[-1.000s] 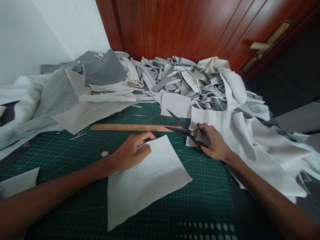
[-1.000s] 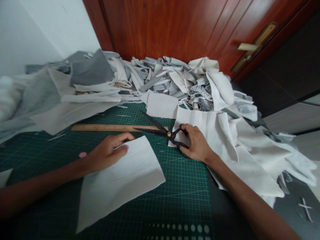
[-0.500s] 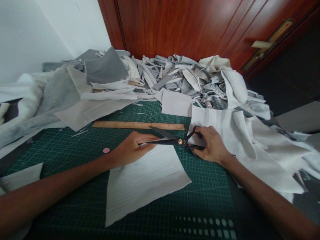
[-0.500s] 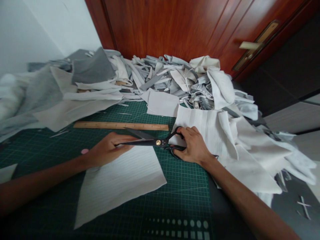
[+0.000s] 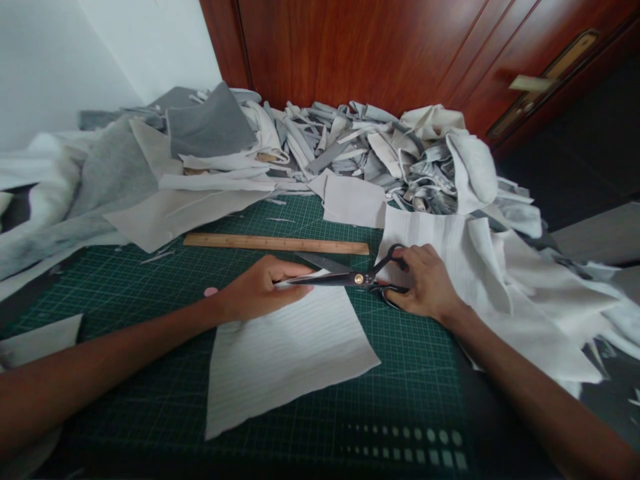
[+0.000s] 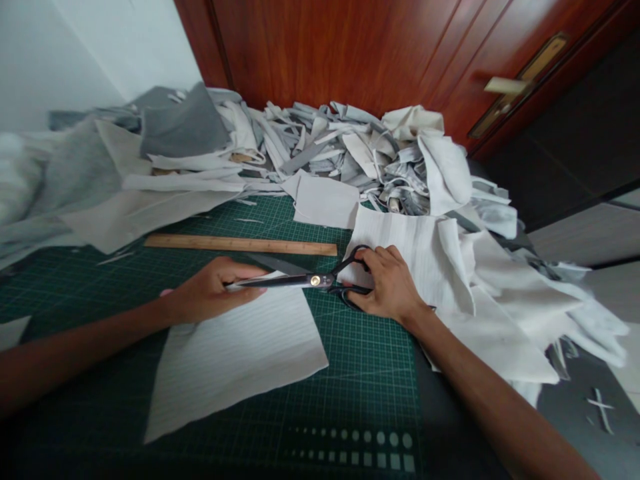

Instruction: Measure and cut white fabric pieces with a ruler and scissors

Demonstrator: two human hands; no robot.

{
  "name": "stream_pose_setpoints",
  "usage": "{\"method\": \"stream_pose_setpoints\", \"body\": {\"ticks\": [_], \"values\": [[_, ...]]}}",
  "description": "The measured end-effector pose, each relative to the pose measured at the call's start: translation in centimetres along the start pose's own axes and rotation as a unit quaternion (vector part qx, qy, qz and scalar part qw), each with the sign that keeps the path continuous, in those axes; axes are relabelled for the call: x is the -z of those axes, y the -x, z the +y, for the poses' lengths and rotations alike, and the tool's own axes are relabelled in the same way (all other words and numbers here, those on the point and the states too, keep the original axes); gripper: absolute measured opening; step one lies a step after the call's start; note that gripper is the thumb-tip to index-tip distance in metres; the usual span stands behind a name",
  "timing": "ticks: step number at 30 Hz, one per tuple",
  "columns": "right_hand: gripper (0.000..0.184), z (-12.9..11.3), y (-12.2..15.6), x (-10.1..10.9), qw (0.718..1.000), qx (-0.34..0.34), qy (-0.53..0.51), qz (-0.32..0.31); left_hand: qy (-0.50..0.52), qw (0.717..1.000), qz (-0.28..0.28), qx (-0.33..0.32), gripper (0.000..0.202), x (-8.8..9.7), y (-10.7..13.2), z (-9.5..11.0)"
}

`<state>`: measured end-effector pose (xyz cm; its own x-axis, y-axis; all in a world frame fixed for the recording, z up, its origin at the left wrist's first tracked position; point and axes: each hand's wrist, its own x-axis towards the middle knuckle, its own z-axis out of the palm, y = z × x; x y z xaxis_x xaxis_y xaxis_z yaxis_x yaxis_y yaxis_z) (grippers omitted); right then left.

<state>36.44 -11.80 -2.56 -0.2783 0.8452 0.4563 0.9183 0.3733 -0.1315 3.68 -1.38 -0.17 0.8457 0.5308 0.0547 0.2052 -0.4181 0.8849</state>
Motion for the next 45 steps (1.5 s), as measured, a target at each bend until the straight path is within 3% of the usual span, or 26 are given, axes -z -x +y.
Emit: {"method": "stream_pose_setpoints", "body": {"ticks": [16,26,33,45], "values": [[0.036,-0.32,-0.03,0.10,1.000,-0.017,-0.019,-0.009,0.000,1.000,-0.020,0.002,0.022,0.26,0.05,-0.11],[0.032,-0.35,0.06,0.10,1.000,-0.010,-0.020,-0.011,0.000,0.999,-0.038,-0.004,0.029,0.06,-0.12,0.03],[0.027,-0.37,0.13,0.16,1.000,-0.012,-0.015,-0.018,-0.018,1.000,-0.017,0.005,0.027,0.01,0.23,0.52],[0.025,-0.68,0.05,0.65,0.999,0.008,0.012,-0.031,-0.013,0.999,-0.032,0.009,0.028,0.05,0.02,-0.34]]}}
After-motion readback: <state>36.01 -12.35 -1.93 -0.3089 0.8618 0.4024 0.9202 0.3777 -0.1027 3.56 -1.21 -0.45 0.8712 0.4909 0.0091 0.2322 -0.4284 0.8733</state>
